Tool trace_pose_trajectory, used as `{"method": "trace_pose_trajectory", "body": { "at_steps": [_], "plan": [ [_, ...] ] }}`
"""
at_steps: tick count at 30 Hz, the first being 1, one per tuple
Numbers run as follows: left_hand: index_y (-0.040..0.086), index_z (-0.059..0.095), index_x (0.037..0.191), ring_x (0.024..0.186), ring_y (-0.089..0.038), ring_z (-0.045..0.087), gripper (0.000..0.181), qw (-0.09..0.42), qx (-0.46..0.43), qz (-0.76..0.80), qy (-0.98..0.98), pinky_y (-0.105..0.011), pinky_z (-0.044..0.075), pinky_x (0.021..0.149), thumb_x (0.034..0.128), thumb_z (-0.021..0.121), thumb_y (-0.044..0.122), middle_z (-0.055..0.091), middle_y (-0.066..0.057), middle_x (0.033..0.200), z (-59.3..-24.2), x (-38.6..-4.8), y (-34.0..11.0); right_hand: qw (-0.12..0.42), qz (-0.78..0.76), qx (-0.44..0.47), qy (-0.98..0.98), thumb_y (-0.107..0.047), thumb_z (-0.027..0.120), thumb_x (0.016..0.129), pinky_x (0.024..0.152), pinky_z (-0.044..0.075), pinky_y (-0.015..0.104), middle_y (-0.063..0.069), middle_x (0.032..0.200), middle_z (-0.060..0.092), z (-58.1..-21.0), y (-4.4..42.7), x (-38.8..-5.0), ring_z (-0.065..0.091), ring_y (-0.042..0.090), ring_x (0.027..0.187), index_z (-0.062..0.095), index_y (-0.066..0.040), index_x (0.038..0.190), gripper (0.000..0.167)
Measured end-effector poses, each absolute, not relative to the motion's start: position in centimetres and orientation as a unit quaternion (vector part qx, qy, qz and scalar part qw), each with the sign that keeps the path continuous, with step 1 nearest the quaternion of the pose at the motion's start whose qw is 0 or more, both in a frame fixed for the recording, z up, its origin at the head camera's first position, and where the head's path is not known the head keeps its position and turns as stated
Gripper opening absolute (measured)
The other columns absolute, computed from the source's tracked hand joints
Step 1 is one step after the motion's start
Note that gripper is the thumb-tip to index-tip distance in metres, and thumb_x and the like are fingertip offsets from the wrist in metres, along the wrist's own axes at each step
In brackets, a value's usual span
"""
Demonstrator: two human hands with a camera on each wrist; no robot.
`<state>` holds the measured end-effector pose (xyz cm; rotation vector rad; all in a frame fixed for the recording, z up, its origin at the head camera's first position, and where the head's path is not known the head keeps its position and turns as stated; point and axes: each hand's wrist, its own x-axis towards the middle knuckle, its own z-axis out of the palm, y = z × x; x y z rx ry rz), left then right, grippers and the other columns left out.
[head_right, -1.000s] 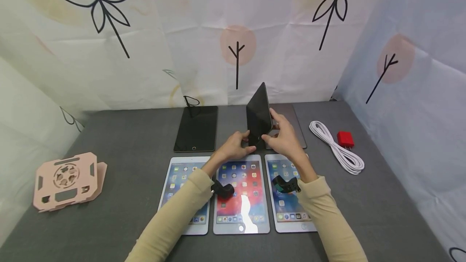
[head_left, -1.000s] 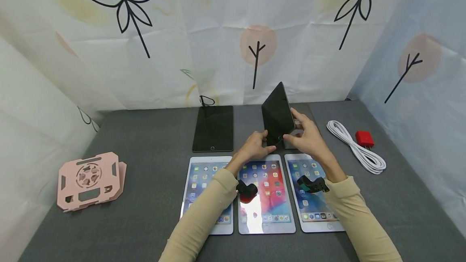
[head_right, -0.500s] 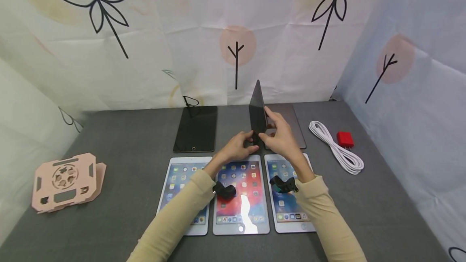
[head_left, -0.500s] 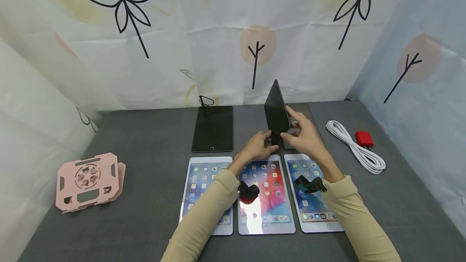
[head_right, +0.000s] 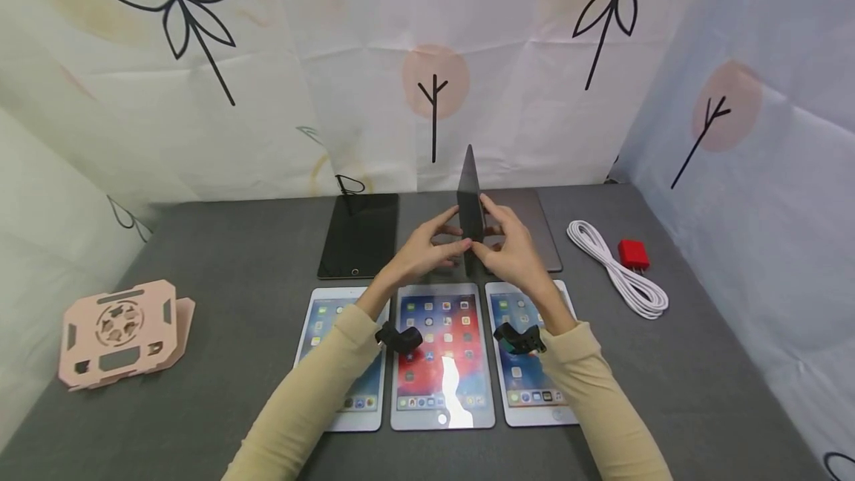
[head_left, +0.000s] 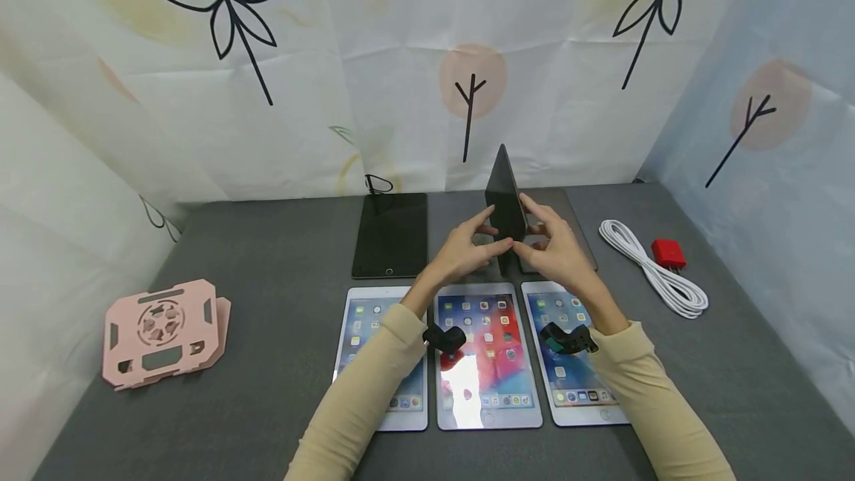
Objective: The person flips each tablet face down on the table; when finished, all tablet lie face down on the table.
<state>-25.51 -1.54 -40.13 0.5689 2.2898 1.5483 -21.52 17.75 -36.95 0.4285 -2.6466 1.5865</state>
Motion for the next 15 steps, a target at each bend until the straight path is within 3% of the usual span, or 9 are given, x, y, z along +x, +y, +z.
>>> {"method": "trace_pose_trajectory", "body": {
  "at_steps": [5, 8, 12, 15],
  "plan": [
    [0.032, 0.016, 0.165, 0.119, -0.034, 0.07, 0.081, 0.127, 0.238, 0.547, 0.793, -0.039, 0.059, 0.094, 0.1, 0.064, 0.036, 0.046, -0.01, 0.158, -39.0, -25.3, -1.6, 0.009, 0.515, 0.149, -0.844, 0.0, 0.063, 0.098, 0.076, 0.052, 0.015, 0.026, 0.156, 0.039, -37.4, 17.6, -21.8, 0.057, 0.048, 0.128, 0.025, -0.011, 0.163, 0.077],
    [0.033, 0.015, 0.165, 0.121, -0.03, 0.069, 0.085, 0.108, 0.253, 0.53, 0.802, -0.037, 0.059, 0.094, 0.0977, 0.066, 0.038, 0.046, -0.008, 0.158, -38.6, -25.2, -1.4, 0.001, 0.517, 0.158, -0.841, 0.001, 0.06, 0.098, 0.076, 0.053, 0.02, 0.028, 0.153, 0.041, -37.8, 17.6, -21.9, 0.058, 0.049, 0.127, 0.024, -0.011, 0.164, 0.076],
    [0.03, 0.015, 0.165, 0.118, -0.031, 0.07, 0.087, 0.093, 0.261, 0.517, 0.809, -0.035, 0.06, 0.09, 0.0967, 0.067, 0.038, 0.046, -0.009, 0.158, -38.5, -25.0, -1.3, -0.022, 0.498, 0.161, -0.852, -0.004, 0.06, 0.1, 0.086, 0.058, 0.04, 0.03, 0.149, 0.046, -38.6, 17.8, -22.1, 0.059, 0.048, 0.125, 0.025, -0.008, 0.163, 0.072],
    [0.025, 0.015, 0.166, 0.117, -0.032, 0.071, 0.087, 0.089, 0.266, 0.517, 0.809, -0.033, 0.061, 0.088, 0.0973, 0.068, 0.034, 0.046, -0.011, 0.157, -38.6, -24.9, -1.4, -0.048, 0.472, 0.161, -0.865, -0.01, 0.062, 0.101, 0.097, 0.055, 0.054, 0.03, 0.147, 0.049, -39.4, 18.0, -22.2, 0.06, 0.048, 0.125, 0.028, -0.002, 0.161, 0.069]
  ]
}}
